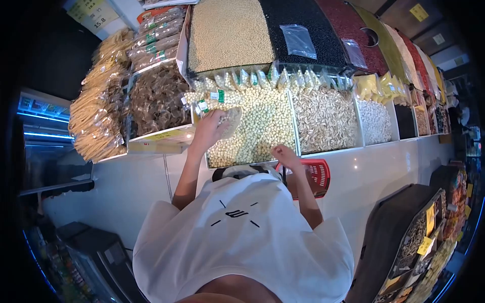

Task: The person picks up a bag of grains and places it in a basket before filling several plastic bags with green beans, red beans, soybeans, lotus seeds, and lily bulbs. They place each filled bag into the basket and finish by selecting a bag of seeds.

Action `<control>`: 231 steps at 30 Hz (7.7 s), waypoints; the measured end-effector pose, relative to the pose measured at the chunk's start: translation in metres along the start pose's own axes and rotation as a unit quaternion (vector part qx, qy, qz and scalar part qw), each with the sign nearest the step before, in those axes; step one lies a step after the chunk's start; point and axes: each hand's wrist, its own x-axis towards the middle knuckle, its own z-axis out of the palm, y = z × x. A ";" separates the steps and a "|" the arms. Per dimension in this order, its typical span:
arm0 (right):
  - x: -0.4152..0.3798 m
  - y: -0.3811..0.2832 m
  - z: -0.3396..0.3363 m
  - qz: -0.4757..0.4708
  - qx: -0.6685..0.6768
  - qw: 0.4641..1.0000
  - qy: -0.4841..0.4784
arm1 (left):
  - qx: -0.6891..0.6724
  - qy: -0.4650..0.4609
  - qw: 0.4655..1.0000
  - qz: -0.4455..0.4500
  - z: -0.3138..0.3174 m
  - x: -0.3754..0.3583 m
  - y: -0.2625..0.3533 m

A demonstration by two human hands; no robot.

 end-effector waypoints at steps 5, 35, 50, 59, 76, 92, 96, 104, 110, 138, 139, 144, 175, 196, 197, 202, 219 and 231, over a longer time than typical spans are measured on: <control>0.071 -0.081 0.009 -0.014 0.382 0.921 -0.077 | -0.022 0.000 1.000 -0.020 0.001 0.031 0.021; -0.101 0.068 0.044 0.238 0.351 0.874 0.239 | -0.358 -0.020 0.922 -0.146 0.063 -0.023 0.038; -0.181 0.073 0.102 0.272 0.167 0.943 0.090 | -0.379 -0.027 0.909 -0.169 0.059 -0.006 0.024; -0.231 0.027 0.060 0.177 0.115 0.975 0.065 | -0.317 0.005 0.937 -0.148 0.076 -0.011 0.032; -0.001 -0.145 -0.006 -0.114 -0.009 0.993 -0.003 | -0.316 0.114 0.932 -0.135 0.097 0.014 0.024; -0.123 0.020 0.020 0.114 0.072 0.990 -0.038 | -0.319 0.062 0.901 -0.287 0.087 0.034 -0.038; -0.184 -0.017 0.049 0.188 0.187 0.962 0.071 | -0.345 0.018 0.901 -0.264 0.077 0.030 -0.037; -0.213 -0.033 0.067 0.268 0.123 0.948 0.121 | -0.293 0.006 0.895 -0.337 0.080 0.035 -0.043; -0.211 -0.048 0.064 0.265 -0.003 0.963 0.050 | -0.345 0.016 0.891 -0.296 0.083 0.033 -0.045; -0.246 -0.117 -0.052 0.011 0.272 0.943 -0.193 | -0.384 0.039 0.881 -0.275 0.098 0.034 -0.064; -0.245 -0.112 -0.051 0.007 0.283 0.932 -0.227 | -0.383 0.040 0.881 -0.276 0.098 0.034 -0.063; -0.242 -0.096 -0.049 0.035 0.320 0.902 -0.286 | -0.371 0.040 0.886 -0.277 0.100 0.034 -0.067; 0.085 -0.103 0.009 -0.137 0.175 0.974 0.053 | -0.575 0.010 0.766 -0.287 0.091 0.008 -0.036; 0.075 -0.115 -0.016 -0.170 -0.048 0.983 0.053 | -0.420 -0.097 0.869 -0.244 0.094 0.025 -0.023; 0.078 -0.113 -0.015 -0.187 -0.026 0.981 0.044 | -0.420 -0.097 0.869 -0.244 0.095 0.025 -0.023; 0.092 -0.094 -0.008 -0.140 0.286 0.944 -0.082 | -0.466 -0.079 0.846 -0.247 0.105 0.023 -0.030; 0.094 -0.087 -0.007 -0.157 0.188 0.960 0.139 | -0.064 -0.081 0.973 -0.208 0.072 0.033 -0.004; 0.052 -0.110 -0.079 -0.165 -0.026 0.975 0.143 | -0.056 -0.061 0.992 -0.099 0.020 0.044 -0.015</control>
